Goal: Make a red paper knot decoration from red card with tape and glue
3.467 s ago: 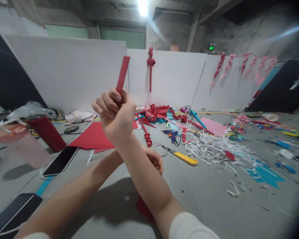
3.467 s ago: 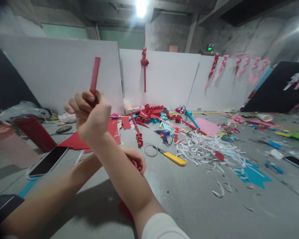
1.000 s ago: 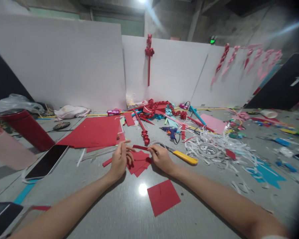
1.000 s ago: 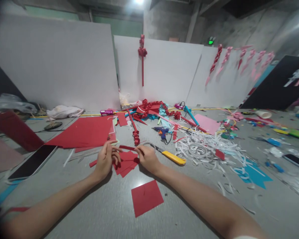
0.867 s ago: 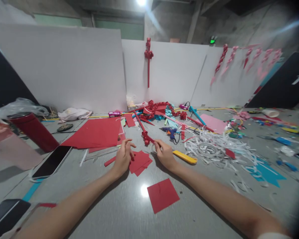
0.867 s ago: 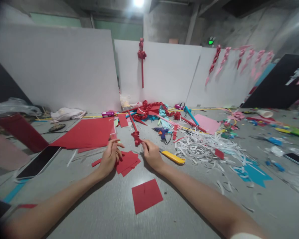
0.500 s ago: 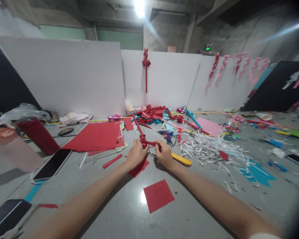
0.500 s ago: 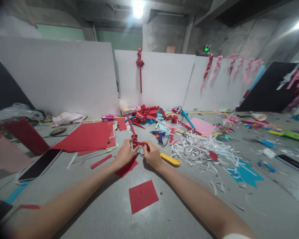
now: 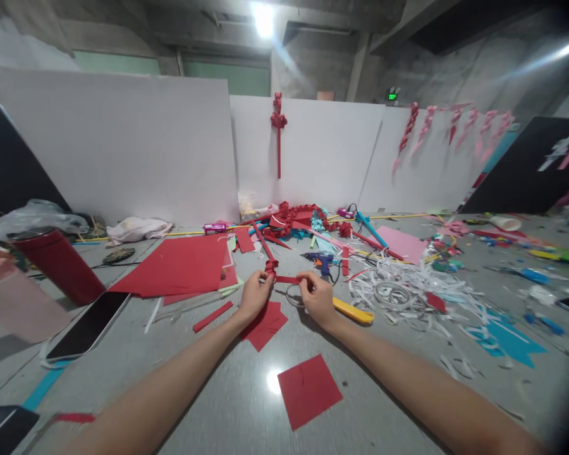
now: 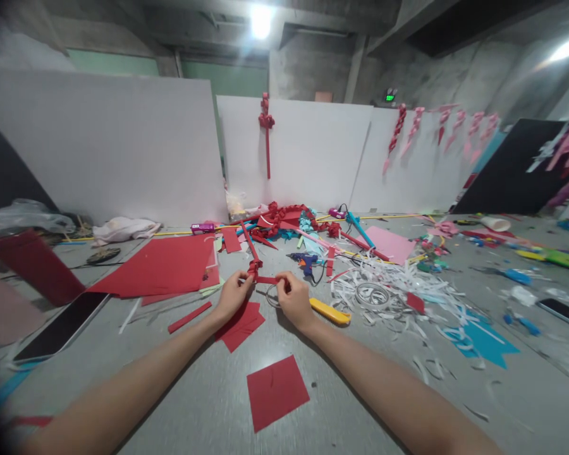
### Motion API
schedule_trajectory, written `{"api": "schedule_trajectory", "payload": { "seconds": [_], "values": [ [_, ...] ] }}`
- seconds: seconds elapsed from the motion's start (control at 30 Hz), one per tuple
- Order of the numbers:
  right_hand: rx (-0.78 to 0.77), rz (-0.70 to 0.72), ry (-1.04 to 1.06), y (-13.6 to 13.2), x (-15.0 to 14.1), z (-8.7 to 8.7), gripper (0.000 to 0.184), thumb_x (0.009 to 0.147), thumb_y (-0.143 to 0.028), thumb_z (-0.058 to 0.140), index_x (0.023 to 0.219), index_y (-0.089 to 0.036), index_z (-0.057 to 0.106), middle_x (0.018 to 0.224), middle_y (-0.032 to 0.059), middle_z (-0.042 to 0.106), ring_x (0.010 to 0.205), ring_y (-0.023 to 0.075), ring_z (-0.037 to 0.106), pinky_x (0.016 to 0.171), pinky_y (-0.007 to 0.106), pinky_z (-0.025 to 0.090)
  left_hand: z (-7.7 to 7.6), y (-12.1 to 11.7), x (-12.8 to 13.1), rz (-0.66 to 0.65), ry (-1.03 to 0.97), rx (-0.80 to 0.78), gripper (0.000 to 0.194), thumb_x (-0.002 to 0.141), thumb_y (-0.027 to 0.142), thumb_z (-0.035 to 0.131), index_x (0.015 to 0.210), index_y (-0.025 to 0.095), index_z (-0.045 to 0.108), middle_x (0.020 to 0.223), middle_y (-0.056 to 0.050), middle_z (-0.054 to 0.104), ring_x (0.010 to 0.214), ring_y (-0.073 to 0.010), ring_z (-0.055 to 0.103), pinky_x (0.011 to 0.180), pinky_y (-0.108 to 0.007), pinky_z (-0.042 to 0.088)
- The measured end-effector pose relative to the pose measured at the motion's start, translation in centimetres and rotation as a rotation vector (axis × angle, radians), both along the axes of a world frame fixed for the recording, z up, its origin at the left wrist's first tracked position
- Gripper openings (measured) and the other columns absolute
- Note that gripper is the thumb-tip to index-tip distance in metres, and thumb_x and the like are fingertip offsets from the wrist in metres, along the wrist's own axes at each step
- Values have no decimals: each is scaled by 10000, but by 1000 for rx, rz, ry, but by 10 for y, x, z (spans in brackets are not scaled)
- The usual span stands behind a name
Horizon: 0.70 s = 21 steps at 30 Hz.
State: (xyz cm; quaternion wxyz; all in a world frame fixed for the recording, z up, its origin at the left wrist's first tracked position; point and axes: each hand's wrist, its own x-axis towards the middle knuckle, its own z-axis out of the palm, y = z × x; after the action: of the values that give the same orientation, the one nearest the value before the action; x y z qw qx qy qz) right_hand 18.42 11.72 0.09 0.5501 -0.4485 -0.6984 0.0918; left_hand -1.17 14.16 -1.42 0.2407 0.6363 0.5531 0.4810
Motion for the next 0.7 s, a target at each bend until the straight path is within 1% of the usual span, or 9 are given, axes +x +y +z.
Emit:
{"api": "schedule_trajectory", "payload": {
  "seconds": [0.07, 0.17, 0.27, 0.33, 0.43, 0.5, 0.6, 0.63, 0.7],
  "values": [
    [-6, 0, 0, 1, -1, -1, 237, 948, -233, 490, 943, -189, 723, 806, 25, 722, 652, 157, 614, 665, 273, 459, 0, 0, -1, -43, -73, -12, 319, 954, 486, 516, 885, 190, 613, 763, -21, 683, 643, -173, 622, 631, -270, 445],
    [-33, 0, 11, 4, -1, -2, 242, 957, -244, 492, 957, -188, 728, 828, 30, 734, 658, 159, 620, 657, 272, 455, 2, -1, 0, -100, -154, -20, 326, 932, 508, 553, 885, 191, 611, 721, -6, 660, 611, -157, 601, 597, -252, 440],
    [-57, 37, -3, 5, -1, -2, 245, 971, -264, 496, 968, -186, 729, 834, 32, 736, 642, 158, 611, 637, 270, 449, 4, -3, 1, -147, -215, -32, 336, 945, 514, 539, 865, 194, 604, 658, 14, 608, 560, -138, 566, 554, -235, 429],
    [-68, 77, -13, 5, -1, -1, 246, 981, -274, 497, 993, -188, 727, 861, 36, 741, 673, 163, 629, 661, 271, 463, 4, -3, 1, -172, -252, -48, 364, 972, 531, 488, 881, 197, 602, 619, 31, 564, 493, -121, 523, 503, -224, 408],
    [-103, 153, -21, 4, 0, 1, 251, 1000, -303, 498, 1046, -196, 721, 858, 40, 736, 726, 177, 664, 701, 280, 490, 4, -4, 1, -202, -295, -68, 387, 985, 563, 461, 999, 205, 606, 631, 43, 550, 430, -105, 484, 438, -212, 387],
    [-157, 220, -17, 3, -1, 2, 264, 1013, -338, 497, 1094, -204, 710, 824, 33, 725, 709, 179, 672, 684, 280, 505, 4, -4, 1, -231, -315, -79, 383, 974, 568, 491, 1045, 208, 601, 657, 42, 561, 426, -101, 492, 418, -206, 391],
    [-251, 322, 24, -1, -2, 3, 303, 1026, -391, 495, 1211, -216, 659, 798, 18, 712, 640, 166, 659, 616, 267, 513, 5, -5, 2, -299, -351, -83, 350, 961, 546, 546, 1019, 204, 590, 642, 51, 538, 438, -95, 499, 414, -193, 395],
    [-273, 351, 39, -2, -3, 4, 316, 1025, -402, 500, 1242, -218, 637, 813, 19, 716, 639, 164, 660, 599, 262, 515, 5, -6, 3, -314, -367, -79, 337, 954, 536, 568, 1010, 203, 580, 640, 57, 530, 436, -90, 494, 411, -191, 395],
    [-276, 397, 52, -5, -3, 5, 321, 1006, -413, 543, 1253, -221, 618, 913, 41, 737, 722, 172, 691, 618, 261, 535, 7, -6, 3, -317, -405, -66, 326, 929, 517, 616, 991, 202, 557, 676, 59, 538, 427, -79, 486, 398, -192, 398]
  ]
}}
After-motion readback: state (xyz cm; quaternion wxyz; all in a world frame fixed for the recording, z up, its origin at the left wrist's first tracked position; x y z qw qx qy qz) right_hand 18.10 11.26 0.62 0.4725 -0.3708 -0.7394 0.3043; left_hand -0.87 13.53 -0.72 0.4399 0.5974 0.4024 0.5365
